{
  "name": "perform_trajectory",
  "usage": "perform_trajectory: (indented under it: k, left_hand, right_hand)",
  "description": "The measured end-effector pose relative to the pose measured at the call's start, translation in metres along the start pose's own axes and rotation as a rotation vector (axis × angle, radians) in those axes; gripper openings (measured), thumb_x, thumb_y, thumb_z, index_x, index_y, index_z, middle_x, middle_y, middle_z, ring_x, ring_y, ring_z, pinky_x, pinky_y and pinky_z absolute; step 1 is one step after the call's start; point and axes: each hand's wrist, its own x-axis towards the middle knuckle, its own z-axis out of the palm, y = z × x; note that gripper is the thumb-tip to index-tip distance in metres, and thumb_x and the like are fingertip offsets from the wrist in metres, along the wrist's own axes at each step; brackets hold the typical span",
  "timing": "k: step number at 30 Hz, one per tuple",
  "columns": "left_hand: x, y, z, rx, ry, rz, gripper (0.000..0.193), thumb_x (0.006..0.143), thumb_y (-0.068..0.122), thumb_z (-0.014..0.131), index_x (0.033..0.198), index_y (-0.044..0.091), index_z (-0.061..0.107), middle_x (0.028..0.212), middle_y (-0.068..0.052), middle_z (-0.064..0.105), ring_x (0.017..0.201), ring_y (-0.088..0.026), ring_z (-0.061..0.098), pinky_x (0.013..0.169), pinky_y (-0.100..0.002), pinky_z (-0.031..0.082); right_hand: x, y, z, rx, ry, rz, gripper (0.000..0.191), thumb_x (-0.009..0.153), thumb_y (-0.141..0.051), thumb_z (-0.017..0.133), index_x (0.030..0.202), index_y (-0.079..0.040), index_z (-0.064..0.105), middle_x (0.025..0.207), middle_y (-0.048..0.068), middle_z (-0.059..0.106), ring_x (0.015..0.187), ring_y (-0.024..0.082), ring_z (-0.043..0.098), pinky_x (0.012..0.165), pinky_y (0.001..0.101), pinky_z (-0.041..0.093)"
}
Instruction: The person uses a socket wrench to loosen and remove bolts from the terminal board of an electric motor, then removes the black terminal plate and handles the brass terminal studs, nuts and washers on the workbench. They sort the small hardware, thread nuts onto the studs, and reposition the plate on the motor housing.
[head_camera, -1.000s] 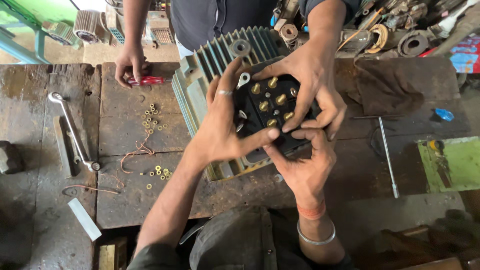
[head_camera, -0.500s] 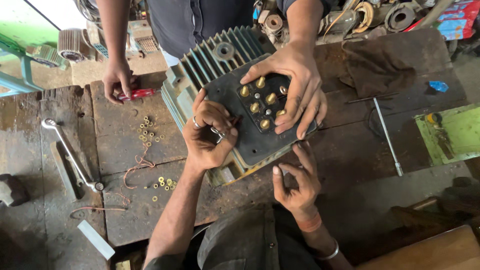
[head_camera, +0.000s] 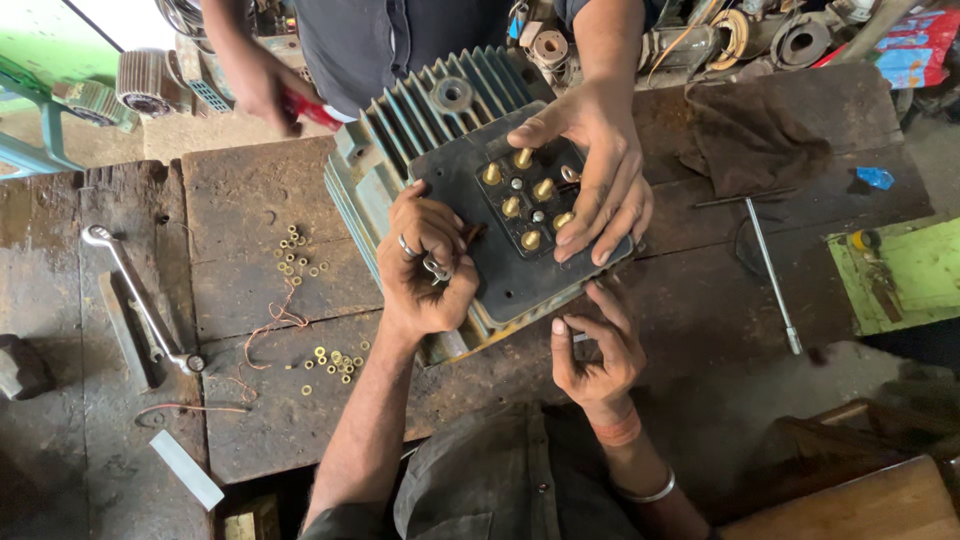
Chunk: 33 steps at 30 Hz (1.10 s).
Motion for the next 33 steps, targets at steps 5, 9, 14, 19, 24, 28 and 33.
perform_trajectory:
  k: [5,9,14,19,24,28,33]
  left_hand:
    - [-0.001,-0.001,0.000,0.013,0.001,0.014,0.027,0.069,-0.004,0.060,0.075,0.013,0.040,0.078,-0.001,0.054,0.089,-0.022,0.061,0.122,-0.050,0.035]
    - [-0.002,-0.002,0.001,0.018,0.003,0.017,0.027,0.070,-0.004,0.060,0.075,0.013,0.040,0.079,-0.001,0.055,0.090,-0.022,0.061,0.122,-0.050,0.036]
    - [-0.003,-0.002,0.002,0.011,0.004,0.017,0.027,0.071,-0.004,0.060,0.076,0.013,0.040,0.080,-0.001,0.055,0.090,-0.023,0.061,0.122,-0.051,0.035]
    - [-0.003,-0.003,0.002,0.018,0.008,0.020,0.027,0.069,-0.004,0.060,0.075,0.013,0.040,0.079,-0.002,0.055,0.089,-0.022,0.061,0.122,-0.051,0.036]
    - [-0.003,-0.003,0.002,0.023,0.019,0.009,0.026,0.069,-0.004,0.060,0.075,0.012,0.041,0.080,-0.002,0.056,0.090,-0.023,0.061,0.121,-0.051,0.037]
    - [-0.004,-0.002,0.002,0.041,0.028,0.019,0.025,0.069,-0.004,0.060,0.075,0.013,0.042,0.080,-0.002,0.056,0.091,-0.024,0.059,0.119,-0.050,0.040]
    - [-0.004,-0.002,0.002,0.037,0.040,0.021,0.026,0.069,-0.004,0.061,0.075,0.012,0.042,0.079,-0.002,0.057,0.090,-0.023,0.059,0.115,-0.050,0.042]
  right_hand:
    - [0.004,0.003,-0.004,0.012,0.006,-0.006,0.010,0.089,-0.005,0.075,0.094,-0.002,0.067,0.129,0.014,0.066,0.129,0.039,0.061,0.108,0.0439,0.054]
    - [0.011,0.009,-0.007,0.057,0.026,0.002,0.011,0.090,-0.006,0.076,0.096,-0.003,0.068,0.119,0.010,0.069,0.121,0.033,0.065,0.104,0.0408,0.056]
    - [0.017,0.013,-0.006,0.099,0.037,0.020,0.011,0.092,-0.006,0.074,0.100,-0.003,0.067,0.114,0.008,0.070,0.114,0.029,0.065,0.102,0.0404,0.056]
    - [0.018,0.014,-0.005,0.101,0.043,0.010,0.011,0.093,-0.006,0.073,0.100,-0.004,0.066,0.112,0.008,0.070,0.113,0.028,0.065,0.103,0.0409,0.056]
    - [0.017,0.017,-0.003,0.090,0.045,-0.003,0.010,0.093,-0.006,0.073,0.101,-0.003,0.066,0.111,0.007,0.069,0.112,0.028,0.065,0.101,0.0394,0.055]
    - [0.017,0.019,0.000,0.109,0.072,-0.014,0.010,0.094,-0.007,0.073,0.101,-0.004,0.067,0.110,0.006,0.069,0.111,0.026,0.064,0.099,0.0385,0.055]
    - [0.017,0.019,0.001,0.096,0.062,0.000,0.009,0.094,-0.007,0.073,0.100,-0.004,0.066,0.110,0.007,0.069,0.110,0.025,0.064,0.097,0.0376,0.055]
